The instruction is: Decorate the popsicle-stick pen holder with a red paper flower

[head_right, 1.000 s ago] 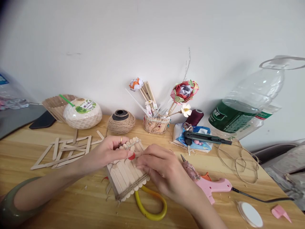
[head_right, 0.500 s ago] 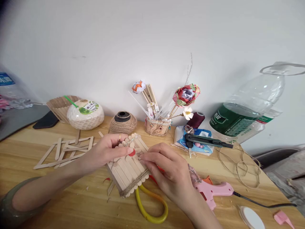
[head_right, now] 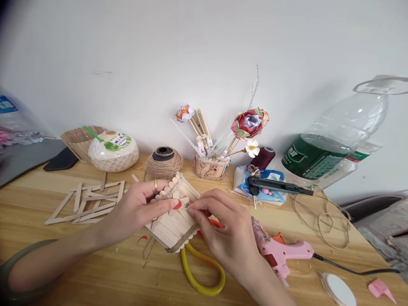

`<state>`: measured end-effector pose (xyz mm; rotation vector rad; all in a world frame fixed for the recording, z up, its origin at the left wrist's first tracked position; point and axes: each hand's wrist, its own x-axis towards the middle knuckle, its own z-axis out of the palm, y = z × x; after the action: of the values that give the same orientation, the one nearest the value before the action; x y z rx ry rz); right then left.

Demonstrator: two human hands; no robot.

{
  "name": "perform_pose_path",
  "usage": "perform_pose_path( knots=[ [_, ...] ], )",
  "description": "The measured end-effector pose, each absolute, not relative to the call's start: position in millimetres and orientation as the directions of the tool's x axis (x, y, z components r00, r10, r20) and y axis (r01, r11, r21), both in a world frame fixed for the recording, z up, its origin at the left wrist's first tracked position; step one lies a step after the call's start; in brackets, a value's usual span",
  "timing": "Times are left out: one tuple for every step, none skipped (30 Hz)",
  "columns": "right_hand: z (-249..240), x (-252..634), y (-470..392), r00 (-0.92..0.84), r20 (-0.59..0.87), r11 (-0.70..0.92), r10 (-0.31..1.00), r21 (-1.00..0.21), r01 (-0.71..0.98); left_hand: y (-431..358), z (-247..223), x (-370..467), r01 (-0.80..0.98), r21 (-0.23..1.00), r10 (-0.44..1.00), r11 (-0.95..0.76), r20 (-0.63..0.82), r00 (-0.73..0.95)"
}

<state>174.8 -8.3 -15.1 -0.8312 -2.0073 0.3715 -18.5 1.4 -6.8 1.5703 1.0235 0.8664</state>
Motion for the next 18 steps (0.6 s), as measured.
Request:
perform_pose_path(
  knots=[
    [-15.5,174.8,-8.4,-0.360,0.636,0.727,0.683,-0.547,0.414,1.0,-7.2,-18.0,0.188,0.975,0.926,-0.121,0.042,0.376],
    [-15.9,174.9,-8.5,-0.356,0.639,0.727,0.682,-0.545,0.417,0.5,-7.5,-17.5,0.191,0.973,0.927,-0.129,0.050,0.373],
    [-16.2,175.0,-8.6,-0.354,0.641,0.728,0.681,-0.542,0.419,-0.1,-7.6,-17.0,0.191,0.972,0.928,-0.136,0.057,0.369],
    [-16.4,175.0,-8.6,-0.352,0.644,0.730,0.679,-0.539,0.420,-0.7,-7.7,-16.4,0.190,0.972,0.929,-0.138,0.060,0.366],
    [-16.5,174.9,-8.6,-0.350,0.649,0.732,0.676,-0.536,0.420,-1.4,-7.8,-15.9,0.184,0.973,0.929,-0.136,0.061,0.366],
    [-16.5,174.7,-8.6,-0.345,0.654,0.734,0.673,-0.534,0.420,-2.1,-7.8,-15.5,0.179,0.975,0.929,-0.132,0.059,0.366],
    [-16.5,174.3,-8.6,-0.341,0.657,0.734,0.672,-0.534,0.420,-2.7,-7.9,-15.3,0.177,0.975,0.929,-0.131,0.058,0.366],
    [-16.4,173.8,-8.6,-0.335,0.661,0.734,0.672,-0.534,0.420,-3.3,-8.2,-15.2,0.177,0.975,0.928,-0.132,0.059,0.367],
    [-16.4,173.3,-8.7,-0.329,0.666,0.735,0.670,-0.533,0.419,-3.7,-8.6,-15.4,0.178,0.974,0.928,-0.137,0.064,0.367],
    [-16.5,172.7,-8.9,-0.323,0.667,0.733,0.671,-0.534,0.421,-4.1,-9.1,-15.6,0.179,0.973,0.928,-0.145,0.071,0.366],
    [-16.6,172.2,-9.1,-0.319,0.671,0.735,0.669,-0.532,0.421,-4.3,-9.8,-15.9,0.180,0.972,0.928,-0.154,0.079,0.364],
    [-16.9,171.8,-9.3,-0.315,0.677,0.737,0.665,-0.528,0.422,-4.4,-10.6,-16.2,0.180,0.971,0.929,-0.160,0.086,0.361],
    [-17.3,171.6,-9.5,-0.310,0.683,0.739,0.661,-0.522,0.425,-4.5,-11.4,-16.3,0.178,0.971,0.929,-0.162,0.089,0.359],
    [-17.8,171.5,-9.6,-0.304,0.688,0.739,0.659,-0.517,0.431,-4.5,-12.1,-16.3,0.175,0.972,0.930,-0.158,0.087,0.357],
    [-18.5,171.5,-9.6,-0.300,0.693,0.740,0.655,-0.510,0.439,-4.5,-12.7,-16.1,0.169,0.974,0.932,-0.151,0.084,0.352],
    [-19.2,171.6,-9.3,-0.293,0.699,0.740,0.653,-0.504,0.445,-4.4,-13.1,-15.8,0.161,0.976,0.936,-0.143,0.080,0.344],
    [-19.9,171.8,-9.0,-0.284,0.703,0.739,0.652,-0.504,0.447,-4.3,-13.2,-15.2,0.151,0.979,0.939,-0.134,0.077,0.335],
    [-20.6,172.0,-8.5,-0.274,0.704,0.735,0.655,-0.511,0.445,-4.1,-13.0,-14.6,0.137,0.983,0.941,-0.126,0.075,0.329]
  ],
)
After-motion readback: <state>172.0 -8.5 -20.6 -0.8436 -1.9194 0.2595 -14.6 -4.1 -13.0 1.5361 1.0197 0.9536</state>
